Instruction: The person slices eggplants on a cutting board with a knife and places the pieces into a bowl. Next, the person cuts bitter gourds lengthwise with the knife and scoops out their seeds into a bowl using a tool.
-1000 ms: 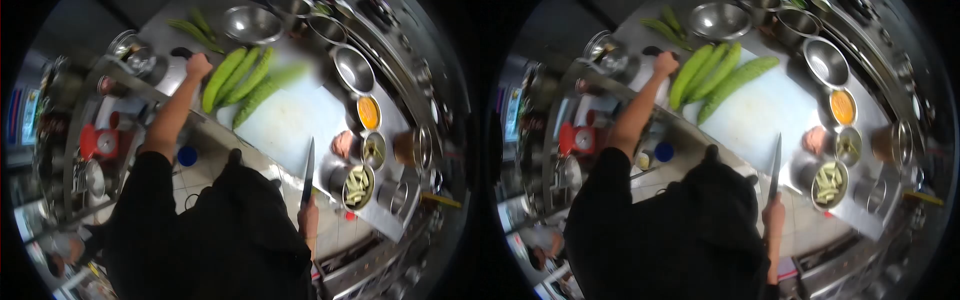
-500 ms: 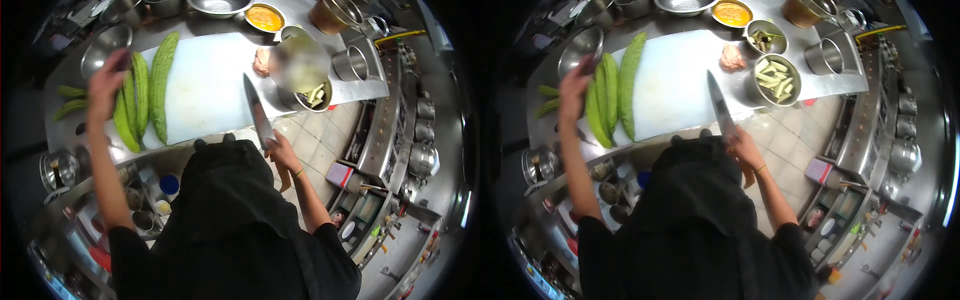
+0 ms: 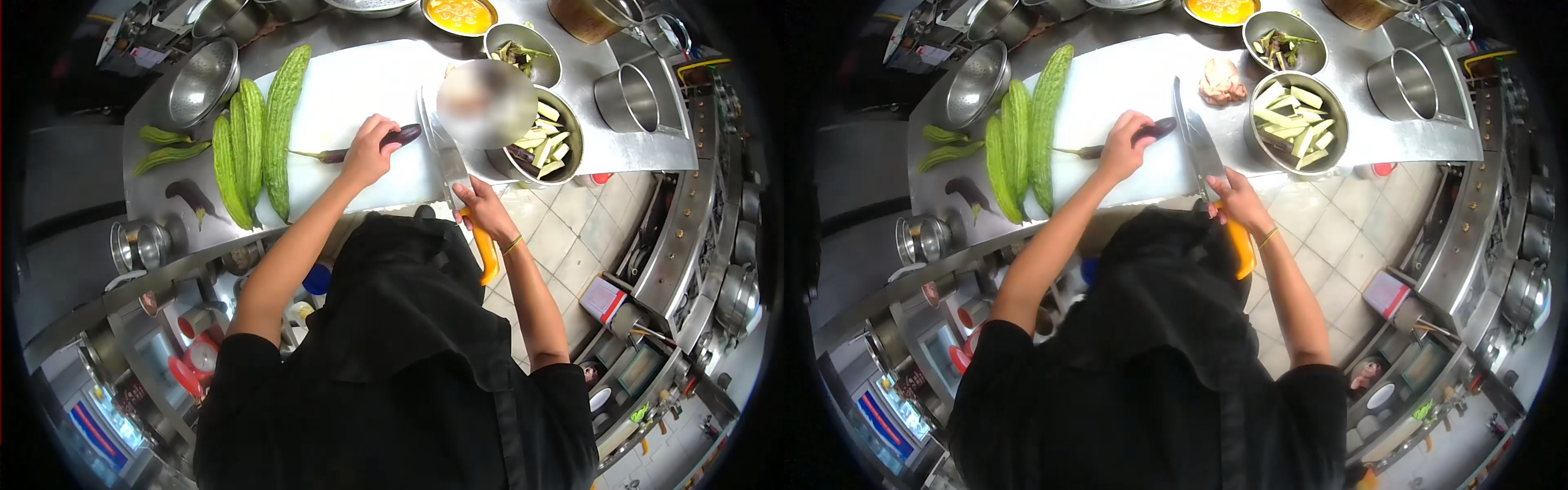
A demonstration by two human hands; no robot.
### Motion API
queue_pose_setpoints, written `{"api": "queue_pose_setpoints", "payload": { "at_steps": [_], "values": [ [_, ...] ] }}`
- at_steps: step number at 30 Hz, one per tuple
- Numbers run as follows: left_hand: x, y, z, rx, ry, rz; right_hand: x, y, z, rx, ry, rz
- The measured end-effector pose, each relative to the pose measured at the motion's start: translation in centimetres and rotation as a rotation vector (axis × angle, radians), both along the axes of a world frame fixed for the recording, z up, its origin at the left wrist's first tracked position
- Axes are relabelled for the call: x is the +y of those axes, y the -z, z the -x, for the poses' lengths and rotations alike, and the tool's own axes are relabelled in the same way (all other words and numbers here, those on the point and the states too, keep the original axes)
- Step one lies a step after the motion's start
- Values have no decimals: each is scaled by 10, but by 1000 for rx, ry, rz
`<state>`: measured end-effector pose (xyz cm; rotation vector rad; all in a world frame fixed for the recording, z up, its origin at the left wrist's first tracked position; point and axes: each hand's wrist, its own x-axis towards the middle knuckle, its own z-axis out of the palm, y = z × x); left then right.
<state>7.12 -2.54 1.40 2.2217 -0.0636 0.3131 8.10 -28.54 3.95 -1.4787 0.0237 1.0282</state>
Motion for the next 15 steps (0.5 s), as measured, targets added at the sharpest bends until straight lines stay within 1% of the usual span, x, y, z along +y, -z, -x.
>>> {"api": "queue_pose_setpoints", "payload": {
  "at_steps": [2,6,8,11,15],
  "values": [
    [-1,2,-1,15,-11,36,-3,4,-5,-1,-22,-12],
    [-5,0,0,1,-38,-10,-11,10,-13,38,-75,-49],
    [-4,3,-1,6,-50,68,-13,12,-16,59,-108,-65],
    [-4,-3,-1,19,-59,-1,-12,10,-19,54,-89,-52],
    [-3,-1,-2,7,-59,39,-21,2,-20,103,-156,-25]
  ]
}}
